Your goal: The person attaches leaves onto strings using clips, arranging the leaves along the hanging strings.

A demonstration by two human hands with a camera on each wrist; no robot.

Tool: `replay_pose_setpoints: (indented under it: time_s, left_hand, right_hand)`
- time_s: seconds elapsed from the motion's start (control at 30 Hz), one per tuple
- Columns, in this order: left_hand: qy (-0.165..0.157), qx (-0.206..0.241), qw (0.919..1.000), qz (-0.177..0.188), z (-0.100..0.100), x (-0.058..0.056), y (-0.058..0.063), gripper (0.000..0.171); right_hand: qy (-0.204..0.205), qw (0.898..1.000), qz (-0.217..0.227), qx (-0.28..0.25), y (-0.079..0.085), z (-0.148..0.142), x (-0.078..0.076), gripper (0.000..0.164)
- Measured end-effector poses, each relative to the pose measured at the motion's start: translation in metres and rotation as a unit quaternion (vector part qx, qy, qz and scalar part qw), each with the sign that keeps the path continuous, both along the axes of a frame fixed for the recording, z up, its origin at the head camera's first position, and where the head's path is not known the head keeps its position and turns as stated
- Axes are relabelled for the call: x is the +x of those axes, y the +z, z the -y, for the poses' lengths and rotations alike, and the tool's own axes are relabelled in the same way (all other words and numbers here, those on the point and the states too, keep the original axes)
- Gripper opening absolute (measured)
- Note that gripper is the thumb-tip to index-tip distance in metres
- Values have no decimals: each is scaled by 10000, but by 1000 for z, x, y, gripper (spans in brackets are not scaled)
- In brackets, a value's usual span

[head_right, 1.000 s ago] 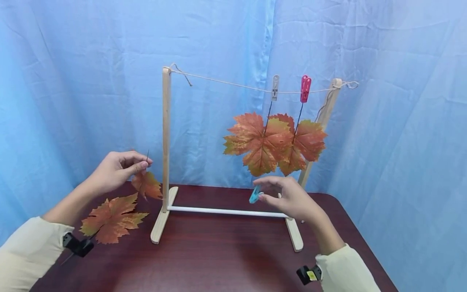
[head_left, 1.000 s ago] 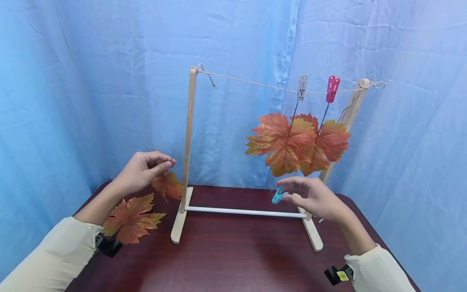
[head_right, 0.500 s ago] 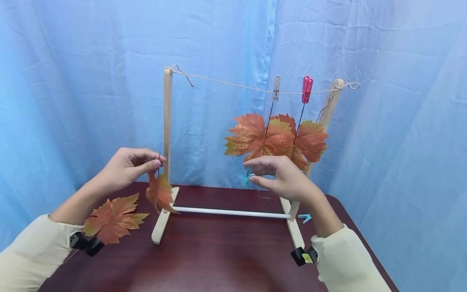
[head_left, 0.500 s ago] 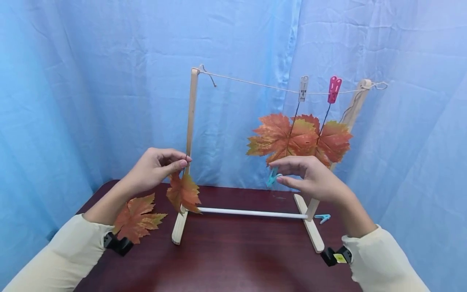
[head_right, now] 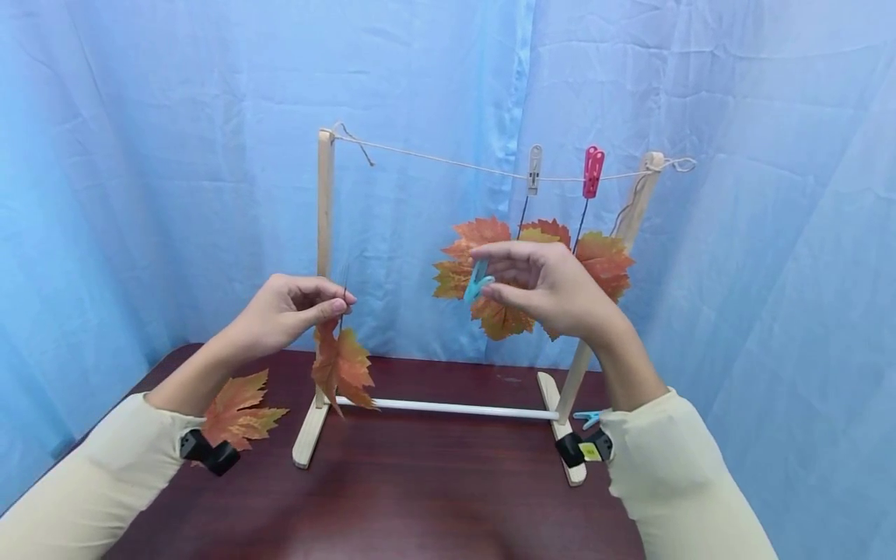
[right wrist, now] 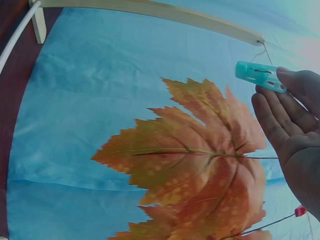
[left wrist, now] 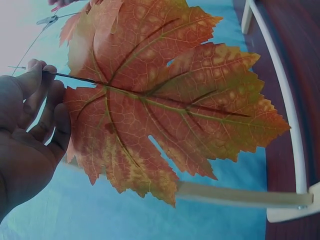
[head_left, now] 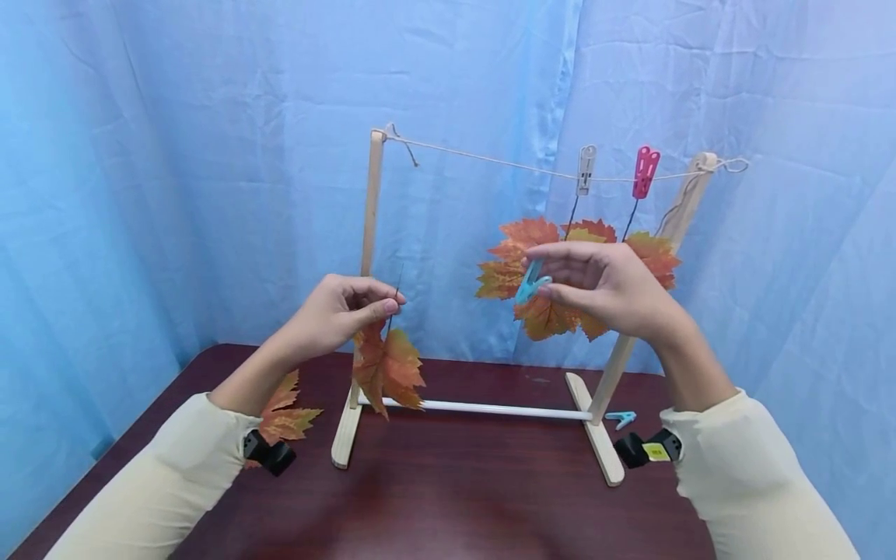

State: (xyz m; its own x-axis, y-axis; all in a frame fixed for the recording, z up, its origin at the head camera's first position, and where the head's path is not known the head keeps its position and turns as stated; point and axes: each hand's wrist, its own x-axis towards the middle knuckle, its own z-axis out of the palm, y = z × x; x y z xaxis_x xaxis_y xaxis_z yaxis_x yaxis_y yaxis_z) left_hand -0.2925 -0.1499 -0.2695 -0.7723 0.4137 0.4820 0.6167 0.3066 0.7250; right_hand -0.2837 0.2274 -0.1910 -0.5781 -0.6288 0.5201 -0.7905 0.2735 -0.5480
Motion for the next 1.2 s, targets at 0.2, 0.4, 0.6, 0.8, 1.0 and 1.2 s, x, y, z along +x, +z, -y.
replay_pose_setpoints:
  time_s: [0.2, 0.4, 0.6, 0.8, 1.0, 1.2]
  left_hand:
    - [-83, 5, 9998, -179, -17, -9, 7, 19]
    - [-230, 108, 9992, -299, -31, -17, 14, 18]
    - [-248, 130, 9992, -298, -48, -26, 21, 18]
    - [-180, 43, 9991, -377, -64, -34, 30, 18]
    - [0, -94, 9987, -493, -76, -43, 38, 19]
    - [73, -162, 9983, -560, -88, -52, 48, 21]
  right_hand:
    - [-267, 9996, 6, -134, 20, 6, 0, 42]
    - [-552, 9984, 8, -91, 41, 14, 0, 39]
    - [-960, 9952, -181, 60, 58, 18, -2, 38]
    - [-1094, 9935, -308, 0, 72, 22, -6, 40]
    - [-1476, 9881, -397, 158, 86, 25, -9, 42]
    - [-1634, 9840, -635, 315, 96, 26, -14, 42]
